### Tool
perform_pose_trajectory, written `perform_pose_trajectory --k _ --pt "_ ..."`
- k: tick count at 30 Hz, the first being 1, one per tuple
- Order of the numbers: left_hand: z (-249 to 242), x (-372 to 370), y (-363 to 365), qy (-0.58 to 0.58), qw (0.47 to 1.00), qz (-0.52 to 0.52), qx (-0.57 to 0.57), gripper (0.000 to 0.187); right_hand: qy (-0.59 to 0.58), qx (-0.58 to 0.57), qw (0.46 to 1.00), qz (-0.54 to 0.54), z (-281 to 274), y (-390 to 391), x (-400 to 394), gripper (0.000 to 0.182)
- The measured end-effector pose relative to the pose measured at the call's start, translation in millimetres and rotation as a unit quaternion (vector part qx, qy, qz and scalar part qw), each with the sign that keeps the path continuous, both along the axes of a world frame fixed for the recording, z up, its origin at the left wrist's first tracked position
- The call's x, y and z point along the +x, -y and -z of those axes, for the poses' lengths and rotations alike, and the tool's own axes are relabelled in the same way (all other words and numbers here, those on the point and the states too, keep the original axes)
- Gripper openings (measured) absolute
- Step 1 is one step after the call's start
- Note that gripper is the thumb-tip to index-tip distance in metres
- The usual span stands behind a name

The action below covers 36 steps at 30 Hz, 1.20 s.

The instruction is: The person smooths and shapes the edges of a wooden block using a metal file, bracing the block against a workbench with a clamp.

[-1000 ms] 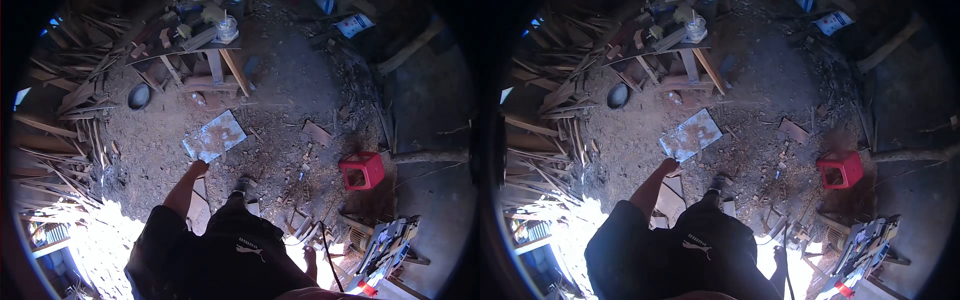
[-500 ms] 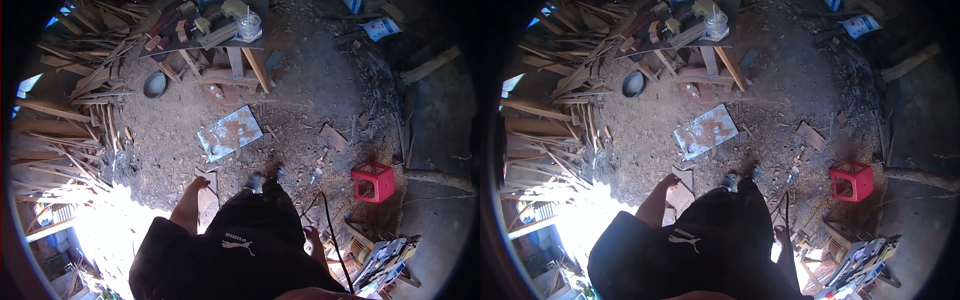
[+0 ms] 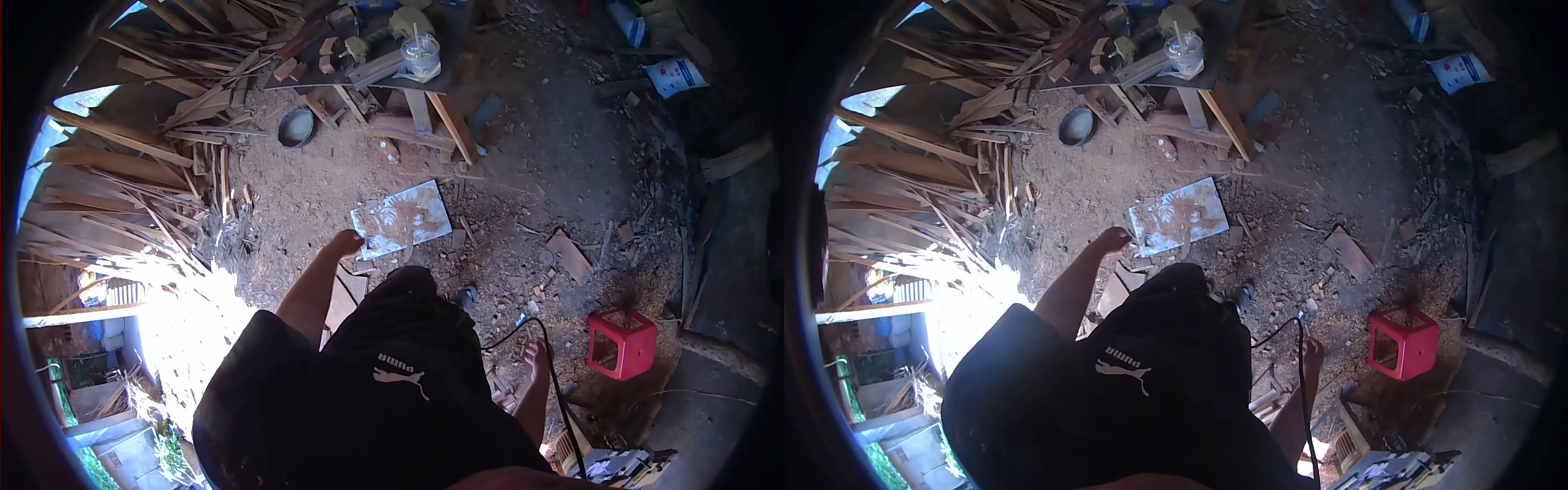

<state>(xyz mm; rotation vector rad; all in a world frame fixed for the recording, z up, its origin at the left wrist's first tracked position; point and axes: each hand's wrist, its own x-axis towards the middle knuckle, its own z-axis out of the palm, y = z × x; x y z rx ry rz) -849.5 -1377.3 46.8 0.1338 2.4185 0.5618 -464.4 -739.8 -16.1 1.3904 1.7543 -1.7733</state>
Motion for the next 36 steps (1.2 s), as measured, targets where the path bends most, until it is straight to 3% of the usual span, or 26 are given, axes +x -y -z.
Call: perform_pose_trajectory --k 2,5,8,10,14,18,19,22,24,28,32,36 --pt "-11 -16 -36 0.064 0.992 -0.076 0.074 0.037 -0.008 -0.005 1.0 0.009 1 1 -19 0.042" --pt "-58 -46 -78 0.099 0.988 -0.084 0.077 0.033 0.049 -0.036 0.998 0.019 -10 12 -24 0.043" --pt "-24 -86 -59 -0.032 0.997 -0.053 0.054 0.031 0.121 -0.034 0.992 0.0 -32 41 -14 0.042" --pt "-29 -112 -50 -0.118 0.989 -0.076 0.05 0.03 0.171 -0.037 0.985 -0.002 -31 51 6 0.037" --pt "-90 -191 -49 -0.281 0.93 -0.234 0.043 0.028 0.206 -0.059 0.974 0.076 -60 78 12 0.036" --pt "-128 -298 -11 -0.373 0.863 -0.322 0.113 0.034 0.268 -0.036 0.963 -0.02 -94 100 -40 0.033" --pt "-132 -325 -1 -0.406 0.852 -0.32 0.081 0.04 0.273 -0.027 0.961 -0.04 -100 102 -58 0.033" --pt "-138 -395 27 -0.414 0.849 -0.327 0.01 0.063 0.224 0.013 0.974 -0.017 -112 99 -116 0.032" --pt "-127 -436 43 -0.422 0.842 -0.335 0.01 0.073 0.139 0.049 0.989 0.019 -116 90 -159 0.034" --pt "-120 -474 45 -0.411 0.842 -0.351 -0.012 0.086 0.033 0.105 0.994 -0.012 -124 84 -223 0.032" --pt "-122 -481 34 -0.416 0.842 -0.345 -0.005 0.082 0.023 0.097 0.994 -0.045 -129 103 -247 0.03" --pt "-112 -489 34 -0.43 0.835 -0.344 -0.005 0.072 0.137 0.053 0.988 -0.039 -119 131 -225 0.028"
